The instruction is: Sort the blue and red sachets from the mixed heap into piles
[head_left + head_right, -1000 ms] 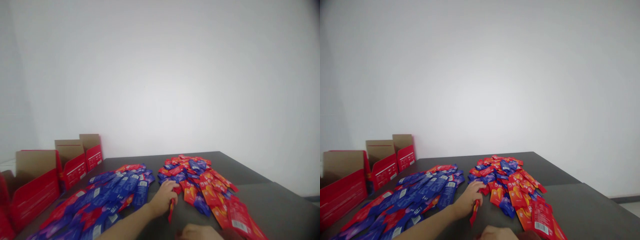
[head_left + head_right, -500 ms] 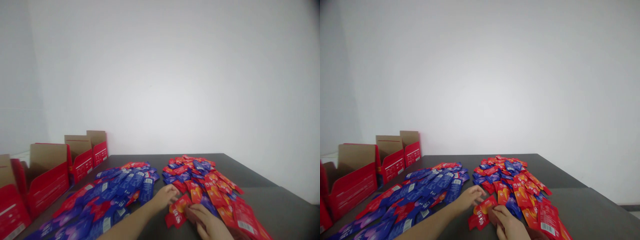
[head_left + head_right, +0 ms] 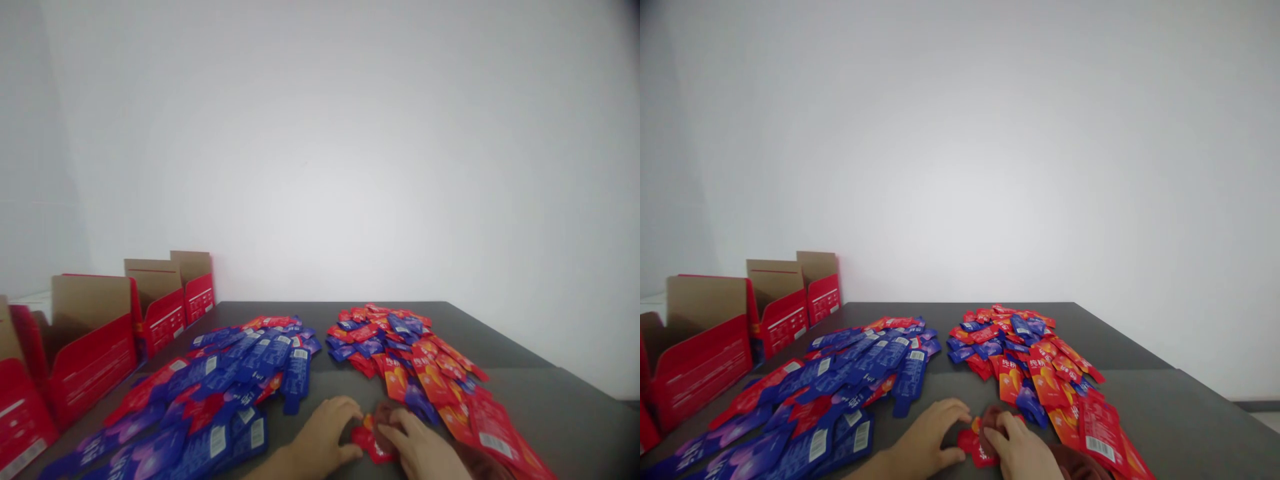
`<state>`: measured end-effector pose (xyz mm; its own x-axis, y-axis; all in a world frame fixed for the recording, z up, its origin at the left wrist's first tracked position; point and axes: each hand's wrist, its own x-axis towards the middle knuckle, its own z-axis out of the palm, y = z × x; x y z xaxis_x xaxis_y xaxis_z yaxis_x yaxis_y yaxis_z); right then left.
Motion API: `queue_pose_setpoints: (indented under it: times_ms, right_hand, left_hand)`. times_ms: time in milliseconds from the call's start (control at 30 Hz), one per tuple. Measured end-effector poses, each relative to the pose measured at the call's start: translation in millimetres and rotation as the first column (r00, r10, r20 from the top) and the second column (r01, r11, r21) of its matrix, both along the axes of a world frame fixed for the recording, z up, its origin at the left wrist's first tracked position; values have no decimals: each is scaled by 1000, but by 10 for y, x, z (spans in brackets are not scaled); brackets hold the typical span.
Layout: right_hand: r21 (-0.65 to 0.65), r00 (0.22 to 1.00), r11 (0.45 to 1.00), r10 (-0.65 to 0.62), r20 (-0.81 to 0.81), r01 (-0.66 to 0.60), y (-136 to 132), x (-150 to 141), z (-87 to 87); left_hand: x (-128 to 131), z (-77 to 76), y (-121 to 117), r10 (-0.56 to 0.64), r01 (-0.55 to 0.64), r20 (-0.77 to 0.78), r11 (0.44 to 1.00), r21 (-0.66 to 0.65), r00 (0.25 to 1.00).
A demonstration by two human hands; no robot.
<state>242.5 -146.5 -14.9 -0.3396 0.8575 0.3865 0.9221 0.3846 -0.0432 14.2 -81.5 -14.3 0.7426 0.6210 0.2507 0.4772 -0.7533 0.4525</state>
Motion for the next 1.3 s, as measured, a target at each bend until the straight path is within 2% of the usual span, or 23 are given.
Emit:
queue_pose_setpoints:
  times_ms: [67, 133, 233, 333, 400, 467, 533, 633, 700, 800, 900, 967, 1033, 1100, 1167, 1233, 1300]
  right_hand:
    - [-37, 996, 998, -46, 72, 49, 2, -40, -28]
    - [-56, 985, 988, -136, 108, 143, 11, -78, -24]
    - [-149, 975, 967, -187, 120, 204, 42, -151, 54]
    - [-263, 992, 958, -90, 93, 112, 82, -259, 167]
    - [-289, 999, 957, -8, 50, 22, 101, -317, 216]
    - [-283, 999, 959, 23, 32, -13, 110, -323, 219]
    - [-251, 995, 966, -41, 86, 62, 113, -266, 175]
    - [-157, 950, 950, -236, 202, 270, 142, -151, 69]
    - [-112, 928, 938, -298, 222, 328, 192, -146, 11]
    - [-106, 950, 956, -251, 184, 273, 275, -291, -18]
    - [-163, 990, 980, -101, 94, 115, 286, -440, 22]
    - [-223, 1000, 975, 22, 19, -17, 226, -423, 60]
    - [-286, 996, 954, 82, -22, -85, 125, -297, 78]
    - [-311, 1000, 950, -1, -3, 0, 21, -103, 67]
    - [-285, 976, 933, -214, 45, 218, -49, 86, 42]
    - [-258, 925, 889, -373, 72, 378, -75, 206, 20]
    - [-252, 920, 886, -381, 87, 390, -68, 230, 1]
  left_hand:
    - [-146, -73, -44, -29, 38, -86, 995, 95, 996]
    - [-240, -131, -62, -110, 143, -190, 975, 169, 976]
    - [-241, -171, -25, -164, 215, -225, 951, 223, 961]
    - [-162, -173, 46, -221, 268, -225, 942, 204, 949]
    - [-122, -178, 78, -241, 286, -229, 939, 190, 943]
    - [-104, -196, 95, -238, 285, -230, 937, 199, 943]
    - [-95, -227, 106, -235, 288, -236, 931, 223, 943]
    - [-75, -266, 124, -219, 287, -253, 918, 275, 942]
    - [-54, -271, 127, -207, 288, -266, 906, 312, 941]
    - [-28, -256, 103, -180, 275, -273, 888, 369, 945]
    - [-24, -266, 66, -135, 256, -285, 858, 445, 949]
    - [-27, -305, 59, -116, 258, -293, 821, 510, 949]
    - [-22, -362, 76, -106, 260, -288, 776, 574, 952]
    - [-3, -416, 108, -95, 253, -278, 746, 616, 956]
    - [24, -445, 137, -89, 254, -284, 740, 623, 955]
    - [42, -432, 142, -87, 260, -304, 762, 593, 949]
    - [38, -380, 120, -77, 237, -301, 807, 542, 951]
